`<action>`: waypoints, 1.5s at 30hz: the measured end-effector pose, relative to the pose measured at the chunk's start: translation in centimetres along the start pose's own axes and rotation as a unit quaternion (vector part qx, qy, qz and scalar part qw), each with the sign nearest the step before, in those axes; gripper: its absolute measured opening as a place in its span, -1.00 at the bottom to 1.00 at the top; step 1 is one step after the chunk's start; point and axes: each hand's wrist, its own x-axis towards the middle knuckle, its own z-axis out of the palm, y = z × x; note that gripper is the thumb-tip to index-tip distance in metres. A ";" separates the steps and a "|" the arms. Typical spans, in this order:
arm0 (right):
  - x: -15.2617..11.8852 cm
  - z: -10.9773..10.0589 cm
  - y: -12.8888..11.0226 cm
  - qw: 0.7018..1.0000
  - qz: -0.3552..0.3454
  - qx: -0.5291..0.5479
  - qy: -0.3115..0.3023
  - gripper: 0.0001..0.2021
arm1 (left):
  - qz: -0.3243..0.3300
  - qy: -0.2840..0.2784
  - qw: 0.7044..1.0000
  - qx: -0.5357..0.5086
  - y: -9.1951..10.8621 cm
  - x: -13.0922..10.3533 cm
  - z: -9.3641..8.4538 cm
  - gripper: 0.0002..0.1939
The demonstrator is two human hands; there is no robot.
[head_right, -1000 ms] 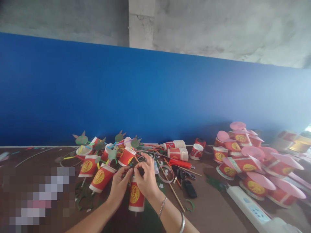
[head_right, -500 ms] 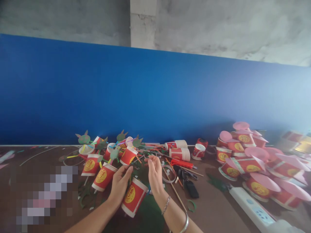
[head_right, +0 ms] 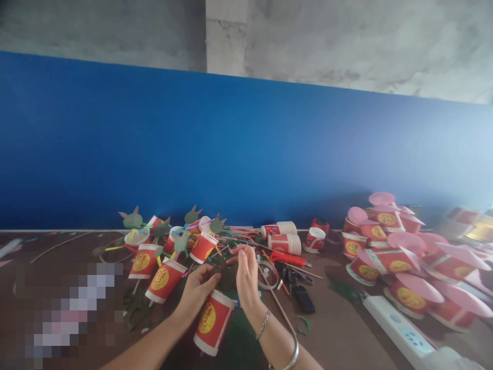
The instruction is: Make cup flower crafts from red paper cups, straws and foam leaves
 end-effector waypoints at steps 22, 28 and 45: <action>1.3 -0.5 0.7 0.987 0.048 -0.009 -0.150 -0.71 | 0.042 0.107 0.993 -0.038 1.9 0.3 -0.6 -0.78; 1.4 -0.9 0.9 0.986 0.045 -0.012 -0.162 -0.73 | 0.010 0.076 0.996 -0.047 1.9 0.5 -0.6 -0.78; 1.2 -0.8 0.2 0.986 0.049 -0.023 -0.156 -0.71 | 0.010 0.065 0.995 -0.077 2.4 0.5 -0.5 -0.76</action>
